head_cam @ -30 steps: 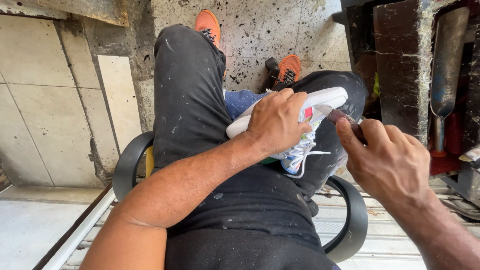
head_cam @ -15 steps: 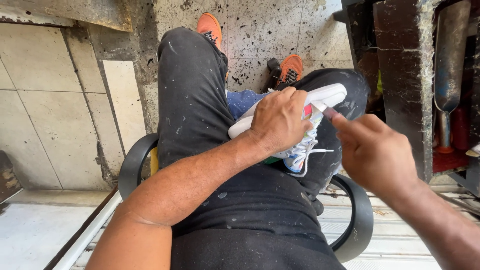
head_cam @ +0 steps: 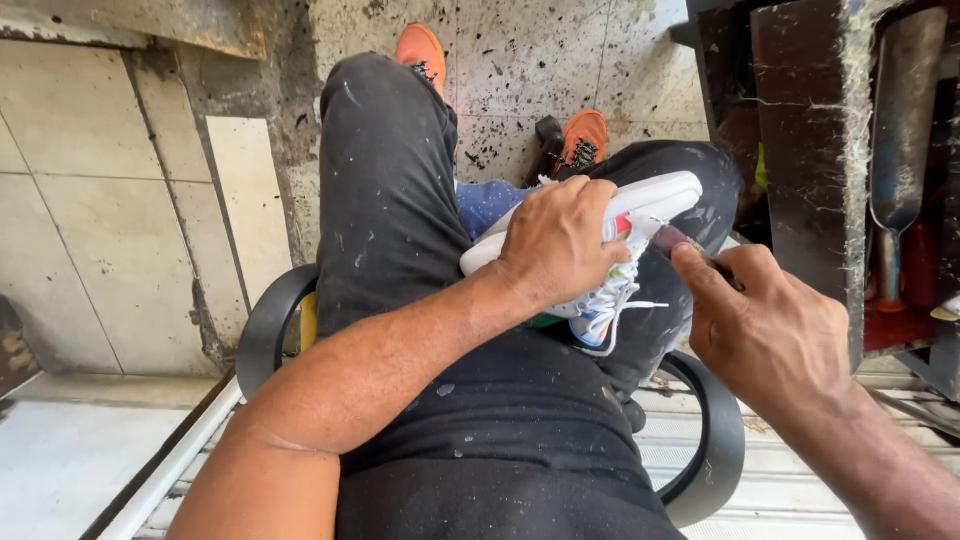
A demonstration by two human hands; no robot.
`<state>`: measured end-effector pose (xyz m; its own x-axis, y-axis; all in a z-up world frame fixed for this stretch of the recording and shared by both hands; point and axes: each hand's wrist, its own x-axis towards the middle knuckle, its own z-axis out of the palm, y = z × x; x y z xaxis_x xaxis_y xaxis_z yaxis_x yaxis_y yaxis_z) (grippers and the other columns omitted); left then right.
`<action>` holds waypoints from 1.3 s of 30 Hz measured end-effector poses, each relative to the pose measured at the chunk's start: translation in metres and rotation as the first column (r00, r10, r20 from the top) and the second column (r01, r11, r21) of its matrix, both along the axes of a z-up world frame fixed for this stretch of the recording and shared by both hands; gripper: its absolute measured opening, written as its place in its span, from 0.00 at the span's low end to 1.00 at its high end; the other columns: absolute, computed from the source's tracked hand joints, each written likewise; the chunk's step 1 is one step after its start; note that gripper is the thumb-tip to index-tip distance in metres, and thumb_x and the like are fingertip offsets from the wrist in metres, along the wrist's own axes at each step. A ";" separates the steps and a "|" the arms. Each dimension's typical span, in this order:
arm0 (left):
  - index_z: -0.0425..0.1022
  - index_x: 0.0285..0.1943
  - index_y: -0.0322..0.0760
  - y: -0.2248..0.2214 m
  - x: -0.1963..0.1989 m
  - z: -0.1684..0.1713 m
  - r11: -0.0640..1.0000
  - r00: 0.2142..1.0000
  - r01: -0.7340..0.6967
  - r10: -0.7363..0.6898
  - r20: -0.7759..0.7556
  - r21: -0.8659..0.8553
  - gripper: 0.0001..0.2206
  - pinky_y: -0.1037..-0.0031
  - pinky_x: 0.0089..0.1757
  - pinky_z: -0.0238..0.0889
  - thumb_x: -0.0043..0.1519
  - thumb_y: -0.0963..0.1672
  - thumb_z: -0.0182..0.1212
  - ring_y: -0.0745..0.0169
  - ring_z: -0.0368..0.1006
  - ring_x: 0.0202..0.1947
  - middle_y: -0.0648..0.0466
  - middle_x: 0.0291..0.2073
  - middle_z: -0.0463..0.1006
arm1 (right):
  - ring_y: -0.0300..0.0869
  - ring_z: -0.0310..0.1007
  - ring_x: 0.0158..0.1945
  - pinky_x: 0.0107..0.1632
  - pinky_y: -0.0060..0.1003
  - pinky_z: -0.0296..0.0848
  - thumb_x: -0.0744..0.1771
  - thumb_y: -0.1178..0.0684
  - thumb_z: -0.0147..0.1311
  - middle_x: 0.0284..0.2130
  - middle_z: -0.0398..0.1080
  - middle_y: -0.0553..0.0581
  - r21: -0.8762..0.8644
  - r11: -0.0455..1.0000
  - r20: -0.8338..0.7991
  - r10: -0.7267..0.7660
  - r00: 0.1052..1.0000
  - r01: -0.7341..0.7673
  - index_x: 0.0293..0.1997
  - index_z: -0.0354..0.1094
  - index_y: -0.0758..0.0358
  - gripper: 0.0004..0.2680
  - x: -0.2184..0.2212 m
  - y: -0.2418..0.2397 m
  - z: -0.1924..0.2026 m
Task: Repairing a sneaker by gluing and hammering a new sole onto the shoe body
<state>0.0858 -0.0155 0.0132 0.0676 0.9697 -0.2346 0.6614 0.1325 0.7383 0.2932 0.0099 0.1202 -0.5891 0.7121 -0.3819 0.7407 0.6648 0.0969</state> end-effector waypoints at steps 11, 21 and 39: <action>0.68 0.37 0.37 -0.005 0.006 -0.006 0.999 1.000 -0.012 0.013 -0.018 0.036 0.25 0.54 0.35 0.66 0.45 0.51 0.80 0.42 0.74 0.30 0.46 0.30 0.76 | 0.42 0.74 0.22 0.17 0.39 0.72 0.67 0.46 0.51 0.30 0.65 0.49 -0.002 0.992 0.223 0.125 0.967 -0.128 0.68 0.62 0.40 0.19 -0.032 -0.005 0.018; 0.69 0.43 0.31 0.000 -0.009 0.019 0.996 0.994 0.083 -0.085 0.074 0.029 0.22 0.49 0.38 0.72 0.47 0.46 0.76 0.33 0.78 0.33 0.44 0.32 0.71 | 0.60 0.72 0.26 0.29 0.55 0.71 0.69 0.53 0.53 0.36 0.65 0.54 0.058 0.956 -0.277 -0.261 0.925 0.287 0.59 0.73 0.43 0.12 -0.022 -0.049 -0.022; 0.68 0.39 0.35 -0.004 -0.004 0.018 0.989 0.995 0.101 -0.101 -0.011 0.103 0.14 0.56 0.35 0.73 0.54 0.44 0.71 0.41 0.77 0.30 0.49 0.31 0.69 | 0.57 0.75 0.32 0.29 0.52 0.70 0.69 0.51 0.58 0.36 0.66 0.49 0.127 0.853 -0.520 -0.377 0.767 0.506 0.59 0.77 0.41 0.11 -0.011 -0.081 -0.085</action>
